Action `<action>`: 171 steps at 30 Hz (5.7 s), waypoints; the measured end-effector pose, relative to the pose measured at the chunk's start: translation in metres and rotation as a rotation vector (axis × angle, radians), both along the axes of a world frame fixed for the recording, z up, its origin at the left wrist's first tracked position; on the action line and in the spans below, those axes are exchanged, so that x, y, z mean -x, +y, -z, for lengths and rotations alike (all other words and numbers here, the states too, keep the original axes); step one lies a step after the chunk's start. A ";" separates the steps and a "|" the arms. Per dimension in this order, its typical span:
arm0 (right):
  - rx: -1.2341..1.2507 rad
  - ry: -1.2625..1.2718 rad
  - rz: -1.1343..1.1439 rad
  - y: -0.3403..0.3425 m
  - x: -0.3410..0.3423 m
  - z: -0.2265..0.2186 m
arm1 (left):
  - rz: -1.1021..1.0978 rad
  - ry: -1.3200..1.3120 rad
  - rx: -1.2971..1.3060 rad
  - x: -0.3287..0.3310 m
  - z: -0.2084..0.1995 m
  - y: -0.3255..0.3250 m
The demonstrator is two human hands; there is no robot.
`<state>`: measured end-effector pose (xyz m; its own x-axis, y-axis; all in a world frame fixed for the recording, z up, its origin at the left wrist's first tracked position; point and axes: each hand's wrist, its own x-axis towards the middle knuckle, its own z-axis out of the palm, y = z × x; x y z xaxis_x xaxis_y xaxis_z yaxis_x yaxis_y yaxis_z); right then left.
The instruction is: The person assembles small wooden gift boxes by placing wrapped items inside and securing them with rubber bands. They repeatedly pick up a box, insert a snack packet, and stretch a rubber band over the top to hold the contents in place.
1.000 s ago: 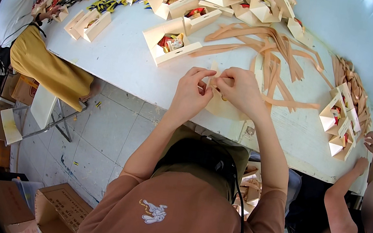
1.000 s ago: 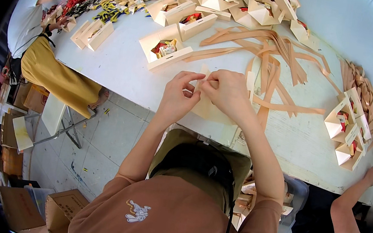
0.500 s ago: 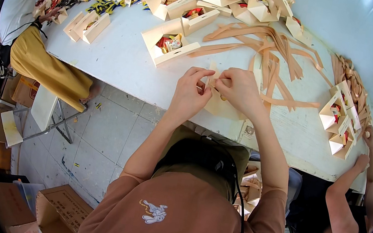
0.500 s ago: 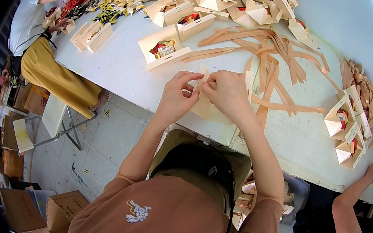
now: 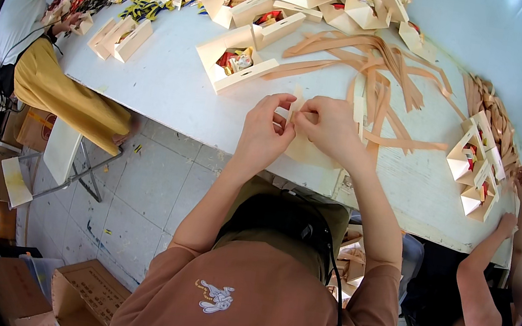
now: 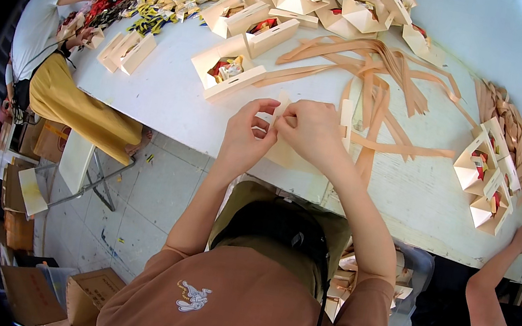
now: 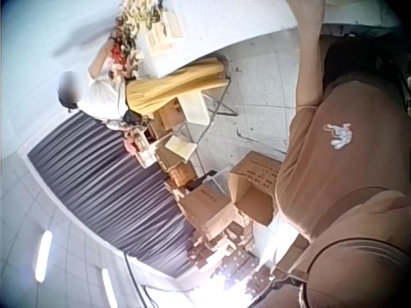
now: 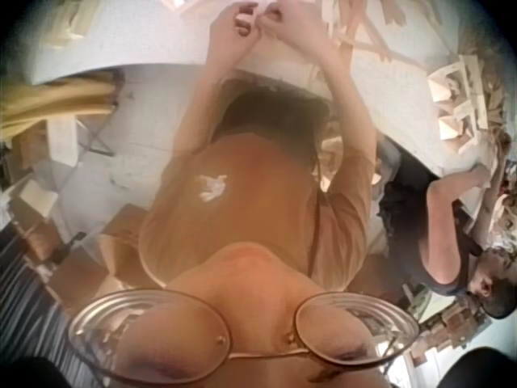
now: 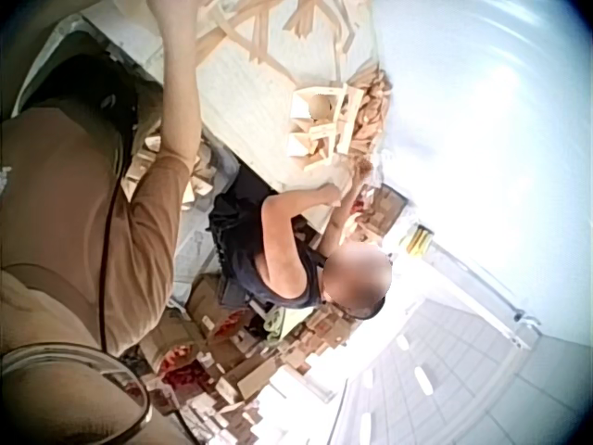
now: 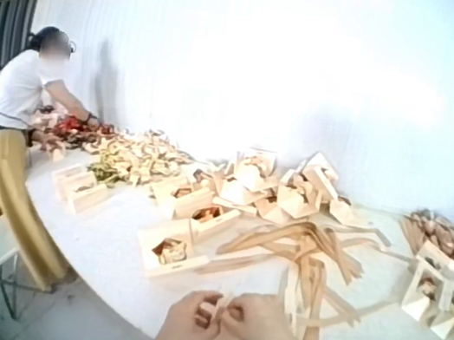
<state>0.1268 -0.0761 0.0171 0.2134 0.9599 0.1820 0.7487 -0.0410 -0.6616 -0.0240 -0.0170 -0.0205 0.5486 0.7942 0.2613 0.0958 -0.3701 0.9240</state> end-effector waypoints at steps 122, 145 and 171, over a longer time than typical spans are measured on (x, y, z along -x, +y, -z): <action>-0.305 -0.465 0.281 -0.108 0.026 0.063 | 0.112 0.106 -0.199 -0.028 -0.007 -0.058; -0.381 -0.199 0.312 -0.117 -0.043 0.067 | 0.250 0.130 0.119 -0.010 0.034 -0.016; -0.375 0.319 0.419 -0.077 -0.057 0.010 | 0.440 -0.027 -0.108 -0.048 -0.020 -0.029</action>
<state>0.1839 -0.1529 0.0067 0.6554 0.6670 0.3542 0.4836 -0.0104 -0.8752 0.0240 -0.0460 -0.0003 0.8197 0.4544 0.3486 -0.1155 -0.4649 0.8778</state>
